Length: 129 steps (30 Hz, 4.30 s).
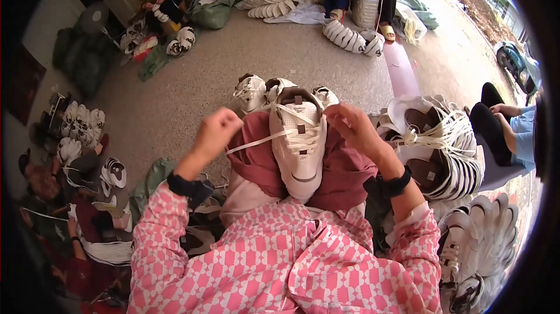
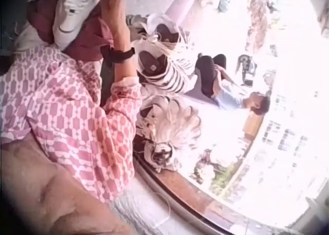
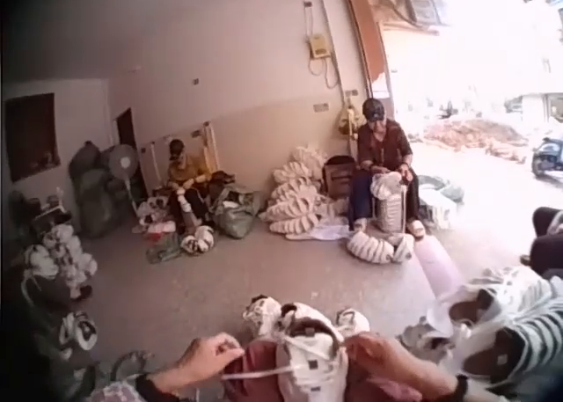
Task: Lacing a pair of white sneakers while sitting and holding them in the lap.
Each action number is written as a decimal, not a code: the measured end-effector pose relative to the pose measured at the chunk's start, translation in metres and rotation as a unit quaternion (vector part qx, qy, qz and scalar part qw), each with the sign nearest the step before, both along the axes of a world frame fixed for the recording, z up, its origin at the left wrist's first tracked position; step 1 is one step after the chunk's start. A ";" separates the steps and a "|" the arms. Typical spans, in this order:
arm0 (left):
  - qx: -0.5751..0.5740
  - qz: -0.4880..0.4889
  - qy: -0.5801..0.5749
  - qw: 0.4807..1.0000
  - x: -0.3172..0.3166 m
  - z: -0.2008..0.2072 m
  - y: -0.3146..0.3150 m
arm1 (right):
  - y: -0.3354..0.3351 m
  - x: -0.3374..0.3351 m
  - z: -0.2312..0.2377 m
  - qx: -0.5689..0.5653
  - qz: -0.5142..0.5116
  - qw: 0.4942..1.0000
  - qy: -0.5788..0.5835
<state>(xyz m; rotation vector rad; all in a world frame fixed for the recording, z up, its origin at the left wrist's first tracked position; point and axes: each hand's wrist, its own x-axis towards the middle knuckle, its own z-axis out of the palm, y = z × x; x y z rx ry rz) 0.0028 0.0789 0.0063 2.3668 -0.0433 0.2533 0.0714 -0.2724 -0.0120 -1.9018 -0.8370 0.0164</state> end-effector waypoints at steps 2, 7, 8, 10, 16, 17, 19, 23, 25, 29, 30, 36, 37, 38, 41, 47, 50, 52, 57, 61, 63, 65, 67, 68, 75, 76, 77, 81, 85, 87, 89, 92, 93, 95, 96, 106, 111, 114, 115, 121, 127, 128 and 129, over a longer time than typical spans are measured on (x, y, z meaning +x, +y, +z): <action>0.000 -0.084 0.004 0.996 -0.014 -0.009 -0.025 | 0.002 -0.001 0.004 -0.034 0.011 0.998 -0.053; 0.044 -0.205 -0.223 0.952 0.011 0.015 -0.071 | 0.011 0.002 0.017 -0.122 0.068 0.971 -0.195; 0.038 -0.202 -0.226 0.952 0.025 0.016 -0.079 | 0.013 0.005 0.013 -0.129 0.071 0.969 -0.197; 0.034 -0.276 -0.246 0.928 0.048 0.013 -0.092 | 0.019 0.006 0.005 -0.091 0.067 0.979 -0.173; 0.092 -0.311 -0.154 0.933 0.074 0.001 -0.101 | 0.015 -0.008 0.008 -0.071 0.011 0.993 -0.092; 0.090 -0.316 -0.158 0.931 0.075 -0.001 -0.104 | 0.011 -0.009 0.013 -0.112 -0.002 0.983 -0.147; 0.041 -0.339 -0.160 0.926 0.085 -0.009 -0.117 | -0.006 -0.008 0.019 -0.185 0.006 0.954 -0.237; -0.020 -0.268 -0.032 0.963 0.085 0.013 -0.101 | -0.001 0.006 0.041 -0.142 -0.041 0.965 -0.215; -0.027 -0.231 -0.109 0.966 0.081 0.044 -0.096 | -0.012 0.014 0.061 -0.012 -0.055 0.985 -0.160; -0.030 -0.231 -0.153 0.960 0.104 0.071 -0.080 | -0.095 0.023 0.059 0.074 -0.117 0.987 -0.084; -0.054 -0.214 -0.124 0.967 0.113 0.074 -0.065 | -0.122 0.027 0.051 0.082 -0.135 0.986 -0.050; -0.174 -0.163 0.028 0.971 0.121 0.078 0.004 | -0.198 0.008 0.033 0.135 -0.151 0.977 0.074; -0.173 -0.185 0.049 0.966 0.119 0.077 -0.005 | -0.203 0.004 0.031 0.136 -0.141 0.977 0.089; -0.173 -0.188 0.050 0.966 0.118 0.075 -0.018 | -0.206 0.002 0.029 0.136 -0.131 0.976 0.106; -0.214 -0.265 0.097 0.935 0.117 0.073 -0.050 | -0.204 0.001 0.029 0.153 -0.117 0.974 0.119; -0.261 -0.299 0.106 0.912 0.120 0.068 -0.091 | -0.208 -0.001 0.024 0.174 -0.115 0.967 0.144; -0.276 -0.300 0.110 0.907 0.121 0.062 -0.098 | -0.211 0.001 0.018 0.173 -0.113 0.966 0.153; -0.280 -0.297 0.105 0.907 0.122 0.053 -0.102 | -0.209 0.002 0.016 0.175 -0.110 0.966 0.154; -0.302 -0.266 0.093 0.911 0.118 0.036 -0.116 | -0.197 0.002 0.009 0.208 -0.085 0.952 0.207; -0.307 -0.213 0.070 0.925 0.117 0.026 -0.126 | -0.182 0.002 -0.003 0.229 -0.047 0.944 0.234; -0.301 -0.195 0.062 0.931 0.116 0.020 -0.130 | -0.176 0.001 -0.007 0.227 -0.033 0.943 0.241; -0.305 -0.182 0.066 0.933 0.117 0.015 -0.134 | -0.171 0.002 -0.008 0.218 -0.015 0.943 0.251; -0.297 -0.180 0.061 0.936 0.115 0.010 -0.135 | -0.166 0.003 -0.008 0.207 -0.006 0.946 0.249; -0.290 -0.179 0.055 0.939 0.115 0.009 -0.136 | -0.164 0.004 -0.008 0.195 0.004 0.950 0.245; -0.267 -0.164 -0.065 0.948 0.115 0.004 -0.137 | -0.147 0.010 -0.013 0.203 0.030 0.946 0.252; -0.229 -0.140 -0.102 0.958 0.116 0.005 -0.138 | -0.144 0.010 -0.010 0.195 0.038 0.946 0.257; -0.190 -0.116 -0.139 0.965 0.118 0.006 -0.140 | -0.140 0.011 -0.007 0.186 0.045 0.946 0.262; -0.210 -0.076 -0.121 0.967 0.136 0.005 -0.126 | -0.113 0.029 0.010 0.190 0.064 0.948 0.248; -0.232 -0.049 -0.056 0.970 0.150 0.003 -0.116 | -0.098 0.053 0.015 0.201 0.060 0.957 0.202; -0.235 -0.041 -0.050 0.970 0.150 0.000 -0.109 | -0.095 0.059 0.017 0.204 0.058 0.956 0.202; -0.229 -0.041 -0.052 0.971 0.146 -0.002 -0.102 | -0.093 0.059 0.015 0.207 0.055 0.955 0.205; -0.192 -0.073 -0.078 0.976 0.139 -0.011 -0.091 | -0.097 0.054 0.007 0.193 0.059 0.957 0.208; -0.194 -0.075 -0.077 0.975 0.135 -0.010 -0.092 | -0.099 0.051 0.005 0.181 0.057 0.958 0.217; -0.176 -0.102 -0.071 0.977 0.127 -0.006 -0.094 | -0.104 0.047 0.004 0.150 0.044 0.960 0.232; -0.176 -0.102 -0.072 0.977 0.128 -0.005 -0.090 | -0.101 0.048 0.005 0.149 0.045 0.960 0.231; -0.251 0.032 0.058 0.966 0.163 0.031 -0.045 | -0.099 0.110 0.031 0.172 -0.030 0.963 0.206; -0.249 0.019 0.047 0.967 0.163 0.043 -0.055 | -0.098 0.108 0.049 0.161 -0.034 0.968 0.189; -0.250 -0.045 0.029 0.967 0.146 0.041 -0.075 | -0.096 0.088 0.041 0.109 0.000 0.979 0.172; -0.231 -0.074 -0.007 0.970 0.143 0.032 -0.077 | -0.095 0.081 0.035 0.070 0.014 0.983 0.168; -0.025 -0.197 -0.096 0.975 0.074 0.028 -0.109 | -0.093 0.036 -0.003 -0.073 0.010 0.987 0.141; 0.095 -0.269 -0.176 0.942 0.050 0.031 -0.113 | -0.094 0.001 -0.016 -0.089 0.034 0.976 0.195; 0.121 -0.276 -0.181 0.936 0.049 0.031 -0.113 | -0.095 -0.003 -0.017 -0.087 0.035 0.972 0.213; 0.122 -0.274 -0.181 0.937 0.046 0.033 -0.112 | -0.095 -0.008 -0.015 -0.102 0.026 0.972 0.209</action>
